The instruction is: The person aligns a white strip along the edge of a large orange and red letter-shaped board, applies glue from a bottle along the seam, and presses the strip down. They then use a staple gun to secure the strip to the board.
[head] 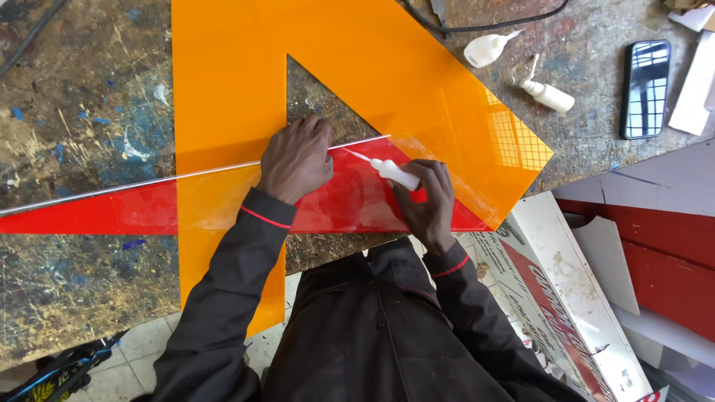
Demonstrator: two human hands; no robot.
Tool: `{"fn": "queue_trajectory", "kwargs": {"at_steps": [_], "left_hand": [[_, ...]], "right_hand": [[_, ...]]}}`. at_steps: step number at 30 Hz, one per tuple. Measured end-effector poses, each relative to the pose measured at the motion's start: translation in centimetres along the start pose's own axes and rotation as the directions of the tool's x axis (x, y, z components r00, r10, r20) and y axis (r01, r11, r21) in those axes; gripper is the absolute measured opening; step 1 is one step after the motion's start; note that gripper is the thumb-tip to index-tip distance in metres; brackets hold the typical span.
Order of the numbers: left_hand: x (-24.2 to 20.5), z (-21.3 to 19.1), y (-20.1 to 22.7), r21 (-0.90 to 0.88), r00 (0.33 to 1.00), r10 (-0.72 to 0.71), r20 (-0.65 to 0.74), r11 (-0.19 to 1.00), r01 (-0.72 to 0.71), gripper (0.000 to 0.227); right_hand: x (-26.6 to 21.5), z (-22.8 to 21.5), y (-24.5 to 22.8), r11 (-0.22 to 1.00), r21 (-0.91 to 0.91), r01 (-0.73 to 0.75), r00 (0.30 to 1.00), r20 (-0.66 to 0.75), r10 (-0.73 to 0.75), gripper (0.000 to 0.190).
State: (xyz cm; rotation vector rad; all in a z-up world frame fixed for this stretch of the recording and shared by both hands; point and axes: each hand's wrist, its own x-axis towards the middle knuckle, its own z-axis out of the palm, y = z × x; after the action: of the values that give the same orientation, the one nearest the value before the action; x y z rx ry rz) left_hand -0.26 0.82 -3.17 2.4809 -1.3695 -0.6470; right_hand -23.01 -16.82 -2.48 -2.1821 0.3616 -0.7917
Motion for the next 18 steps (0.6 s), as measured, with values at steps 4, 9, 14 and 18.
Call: {"fn": "queue_trajectory", "kwargs": {"at_steps": [4,9,14,18], "left_hand": [[-0.1,-0.1,0.2,0.003,1.000,0.007,-0.006,1.000,-0.007,0.016],[-0.5,-0.8,1.0,0.057,0.999,0.001,-0.042,0.998,0.001,0.015],[-0.6,-0.8,0.8,0.040,0.999,0.014,-0.037,0.999,-0.013,0.031],[-0.5,0.1,0.4,0.065,0.998,0.034,-0.054,0.997,-0.031,0.036]], "right_hand": [[0.6,0.8,-1.5,1.000,-0.031,0.004,1.000,-0.010,-0.005,0.029],[0.0,1.4,-1.7,1.000,-0.027,-0.006,1.000,-0.023,0.005,0.028],[-1.8,1.1,0.9,0.995,-0.031,-0.097,0.995,-0.039,0.096,0.031],[-2.4,-1.3,1.8,0.968,-0.022,-0.250,0.964,-0.103,0.247,0.034]]}}
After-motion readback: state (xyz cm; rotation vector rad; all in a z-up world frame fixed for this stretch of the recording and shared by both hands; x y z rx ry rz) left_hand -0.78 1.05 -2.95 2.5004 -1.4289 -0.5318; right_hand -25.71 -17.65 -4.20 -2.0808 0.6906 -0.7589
